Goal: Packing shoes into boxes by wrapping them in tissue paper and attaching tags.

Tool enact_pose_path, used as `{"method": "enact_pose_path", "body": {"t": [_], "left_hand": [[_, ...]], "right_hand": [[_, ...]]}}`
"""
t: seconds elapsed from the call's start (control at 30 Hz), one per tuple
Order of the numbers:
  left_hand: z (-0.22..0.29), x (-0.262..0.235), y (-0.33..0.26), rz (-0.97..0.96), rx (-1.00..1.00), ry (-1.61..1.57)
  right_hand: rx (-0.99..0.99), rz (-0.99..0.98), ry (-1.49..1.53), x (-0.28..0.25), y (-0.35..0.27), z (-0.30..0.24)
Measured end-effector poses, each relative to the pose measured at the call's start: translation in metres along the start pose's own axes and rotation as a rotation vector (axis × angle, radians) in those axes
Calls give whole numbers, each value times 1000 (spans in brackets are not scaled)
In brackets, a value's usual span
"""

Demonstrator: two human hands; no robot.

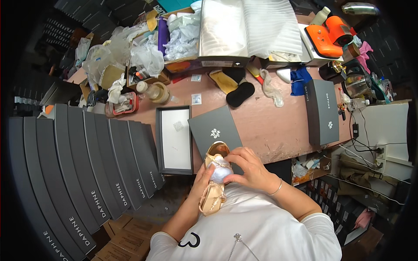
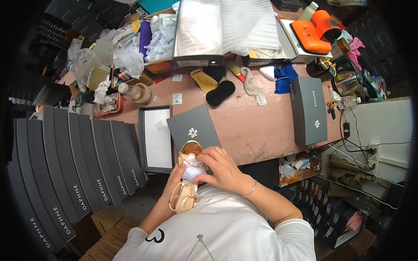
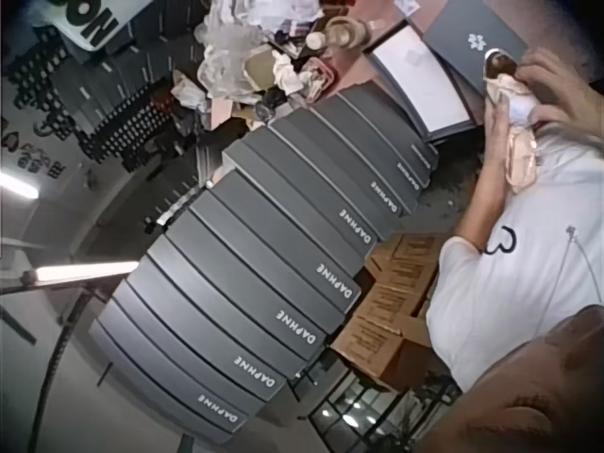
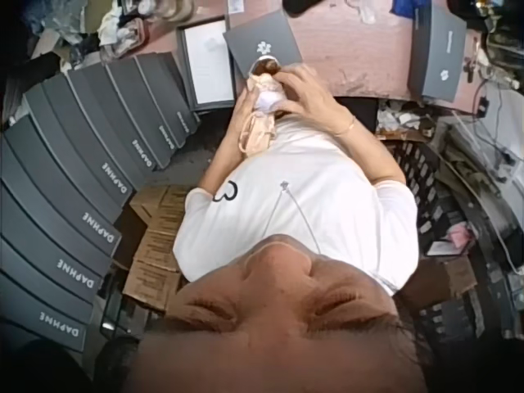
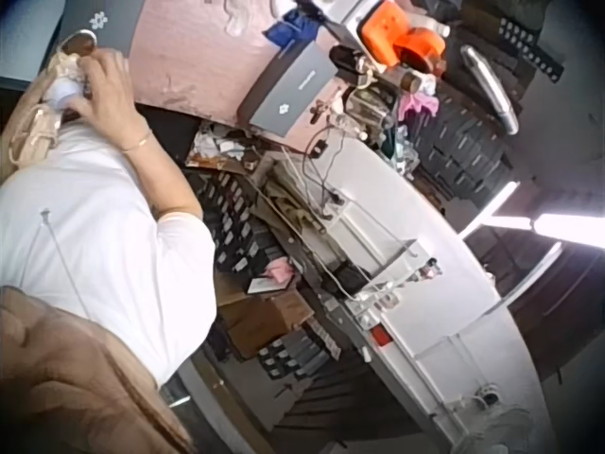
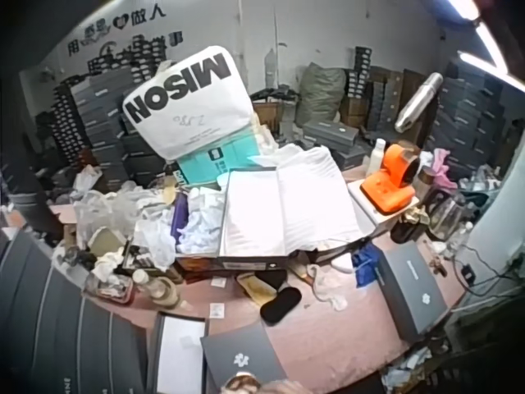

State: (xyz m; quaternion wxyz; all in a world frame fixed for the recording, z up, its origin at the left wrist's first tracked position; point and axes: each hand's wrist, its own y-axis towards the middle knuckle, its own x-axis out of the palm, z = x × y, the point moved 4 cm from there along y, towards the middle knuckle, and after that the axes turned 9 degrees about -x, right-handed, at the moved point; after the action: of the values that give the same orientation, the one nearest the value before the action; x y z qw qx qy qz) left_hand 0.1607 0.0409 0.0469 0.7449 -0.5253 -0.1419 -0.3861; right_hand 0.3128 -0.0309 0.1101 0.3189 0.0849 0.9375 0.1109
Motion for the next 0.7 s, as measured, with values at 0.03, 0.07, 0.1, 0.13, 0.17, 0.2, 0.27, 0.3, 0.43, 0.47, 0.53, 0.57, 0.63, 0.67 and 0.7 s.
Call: {"method": "enact_pose_path", "body": {"t": [0.03,0.07,0.1,0.13,0.17,0.2,0.27,0.3,0.43,0.47,0.53,0.57,0.63,0.67,0.7], "left_hand": [[2,0,6,-21,17,134],[2,-1,10,-39,46,263],[-8,-7,14,-84,10,380],[-9,-6,16,-88,-45,586],[-12,0,18,-177,-119,550],[-13,8,20,-264,-195,516],[-13,1,27,-341,-385,293],[-9,-1,30,-379,-480,182],[72,22,60,-393,-241,566],[114,22,73,-208,68,646],[194,45,82,226,934,1439],[214,51,94,285,1078,1647],[240,87,113,334,1151,1913],[249,93,129,350,1164,2027],[258,91,147,373,1181,2090]], "right_hand": [[-72,-16,-80,-12,12,-5],[-150,-40,-161,-22,21,-10],[-236,-202,-240,-22,26,-13],[-183,-396,-207,-16,26,-8],[-123,-587,-171,-8,21,-2],[-57,-775,-132,-4,17,2],[43,-864,-19,-11,19,5],[94,-906,38,-16,19,6],[140,-666,215,-54,13,30],[196,-565,250,-72,11,37],[305,-361,319,-114,14,50],[357,-226,377,-131,19,58],[397,26,385,-159,40,78],[372,138,334,-173,60,87],[350,208,279,-185,84,93]]}}
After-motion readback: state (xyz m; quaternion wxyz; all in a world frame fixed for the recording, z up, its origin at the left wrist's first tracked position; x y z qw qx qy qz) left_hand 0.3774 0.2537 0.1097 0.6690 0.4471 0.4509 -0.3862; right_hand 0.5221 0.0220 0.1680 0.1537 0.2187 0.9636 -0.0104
